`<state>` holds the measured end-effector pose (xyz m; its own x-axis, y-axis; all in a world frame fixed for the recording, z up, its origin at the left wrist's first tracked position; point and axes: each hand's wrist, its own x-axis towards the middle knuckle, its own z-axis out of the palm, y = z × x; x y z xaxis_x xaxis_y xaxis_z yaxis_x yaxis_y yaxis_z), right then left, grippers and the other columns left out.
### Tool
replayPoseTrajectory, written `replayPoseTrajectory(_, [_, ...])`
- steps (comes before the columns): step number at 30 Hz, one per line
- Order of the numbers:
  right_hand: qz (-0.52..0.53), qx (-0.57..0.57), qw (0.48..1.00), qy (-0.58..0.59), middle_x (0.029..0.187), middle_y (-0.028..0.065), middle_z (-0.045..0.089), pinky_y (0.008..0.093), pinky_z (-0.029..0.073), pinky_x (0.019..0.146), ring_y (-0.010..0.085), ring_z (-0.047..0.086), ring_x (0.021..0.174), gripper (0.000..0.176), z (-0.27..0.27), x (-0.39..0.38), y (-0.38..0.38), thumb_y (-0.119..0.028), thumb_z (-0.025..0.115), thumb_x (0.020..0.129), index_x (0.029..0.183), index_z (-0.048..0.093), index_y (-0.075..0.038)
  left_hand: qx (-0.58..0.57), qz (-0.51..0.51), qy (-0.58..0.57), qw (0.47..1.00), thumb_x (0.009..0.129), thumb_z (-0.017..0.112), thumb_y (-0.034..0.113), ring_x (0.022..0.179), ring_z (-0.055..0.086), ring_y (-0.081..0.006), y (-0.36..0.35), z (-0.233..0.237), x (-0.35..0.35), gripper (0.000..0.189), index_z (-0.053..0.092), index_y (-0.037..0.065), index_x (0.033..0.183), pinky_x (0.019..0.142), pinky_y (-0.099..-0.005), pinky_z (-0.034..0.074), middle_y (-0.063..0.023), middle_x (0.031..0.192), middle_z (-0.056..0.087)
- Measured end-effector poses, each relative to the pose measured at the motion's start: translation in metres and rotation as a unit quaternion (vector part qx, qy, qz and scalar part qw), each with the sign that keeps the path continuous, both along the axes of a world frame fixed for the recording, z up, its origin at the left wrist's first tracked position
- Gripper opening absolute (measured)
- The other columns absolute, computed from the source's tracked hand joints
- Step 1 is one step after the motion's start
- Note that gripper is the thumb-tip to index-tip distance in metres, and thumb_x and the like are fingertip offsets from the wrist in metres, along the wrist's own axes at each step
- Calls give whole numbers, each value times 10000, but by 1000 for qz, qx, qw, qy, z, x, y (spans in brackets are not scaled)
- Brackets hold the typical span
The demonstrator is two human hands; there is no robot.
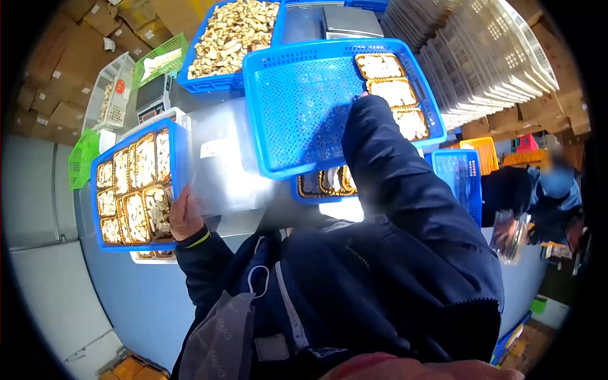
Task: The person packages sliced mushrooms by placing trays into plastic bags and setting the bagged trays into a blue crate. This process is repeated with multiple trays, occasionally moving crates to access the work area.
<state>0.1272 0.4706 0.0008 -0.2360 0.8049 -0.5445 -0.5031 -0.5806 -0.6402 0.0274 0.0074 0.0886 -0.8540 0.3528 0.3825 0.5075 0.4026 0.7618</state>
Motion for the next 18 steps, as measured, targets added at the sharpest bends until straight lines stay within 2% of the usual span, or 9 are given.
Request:
replayPoseTrajectory(3, [-5, 3, 1000, -1, 768, 78, 566, 292, 497, 588, 180, 565, 655, 112, -3, -6, 1, -95, 517, 823, 891, 522, -6, 46, -4, -26, 999, 824, 569, 48, 725, 611, -151, 13, 7, 5, 212, 633, 42, 1026, 654, -246, 478, -91, 832, 639])
replayPoseTrajectory(4, [-11, 3, 1000, -5, 771, 82, 566, 292, 499, 591, 182, 566, 658, 115, -5, -6, -1, -95, 515, 825, 894, 521, -3, 9, 8, -51, 999, 819, 574, 44, 739, 616, -147, 18, 15, 7, 198, 644, 44, 1004, 657, -245, 479, -103, 869, 641])
replayPoseTrajectory(7, [-12, 9, 1000, -10, 782, 92, 568, 295, 503, 599, 190, 571, 669, 123, -5, -6, -1, -92, 507, 830, 903, 518, 7, 39, 21, -135, 990, 815, 581, 43, 734, 617, -147, 30, 10, 3, 184, 652, 45, 985, 657, -244, 480, -108, 878, 645])
replayPoseTrajectory(11, [-15, 22, 999, -17, 796, 105, 571, 297, 508, 609, 200, 578, 684, 134, -3, 9, 4, -89, 497, 836, 915, 514, 19, 27, 1, -162, 986, 794, 596, 64, 687, 626, -166, 58, 22, -10, 195, 645, 42, 981, 633, -266, 501, -92, 852, 650])
replayPoseTrajectory(12, [-16, 26, 999, -21, 800, 109, 572, 298, 510, 612, 202, 579, 688, 137, -3, 16, 8, -88, 495, 838, 918, 513, 22, 25, -65, -60, 996, 793, 596, 72, 668, 628, -169, 56, -6, -29, 200, 636, 39, 986, 617, -269, 505, -94, 847, 646])
replayPoseTrajectory(14, [-7, 37, 999, -29, 807, 116, 573, 300, 513, 617, 207, 583, 695, 143, -6, 27, 8, -86, 490, 841, 924, 510, 28, 53, -73, -68, 994, 792, 599, 89, 636, 629, -169, 59, -21, -45, 208, 621, 38, 993, 585, -267, 505, -97, 838, 638])
replayPoseTrajectory(15, [1, 40, 999, -32, 810, 119, 574, 300, 514, 619, 209, 584, 699, 146, -8, 29, 4, -86, 487, 843, 927, 509, 31, 89, -16, -178, 980, 793, 602, 98, 623, 628, -166, 72, -8, -33, 211, 615, 40, 995, 570, -262, 502, -98, 835, 633])
replayPoseTrajectory(17, [7, 40, 999, -31, 817, 126, 575, 302, 517, 625, 214, 587, 706, 152, -8, 27, -2, -84, 482, 846, 933, 507, 38, -18, -39, -90, 995, 801, 609, 115, 654, 635, -159, 75, -13, -44, 221, 619, 44, 1010, 568, -252, 510, -106, 864, 621])
replayPoseTrajectory(18, [7, 39, 999, -31, 821, 129, 576, 303, 518, 627, 217, 589, 710, 155, -7, 26, -8, -83, 480, 847, 936, 506, 41, 37, -30, -95, 994, 805, 609, 117, 668, 637, -160, 73, -17, -43, 225, 618, 44, 1018, 577, -253, 517, -111, 874, 618])
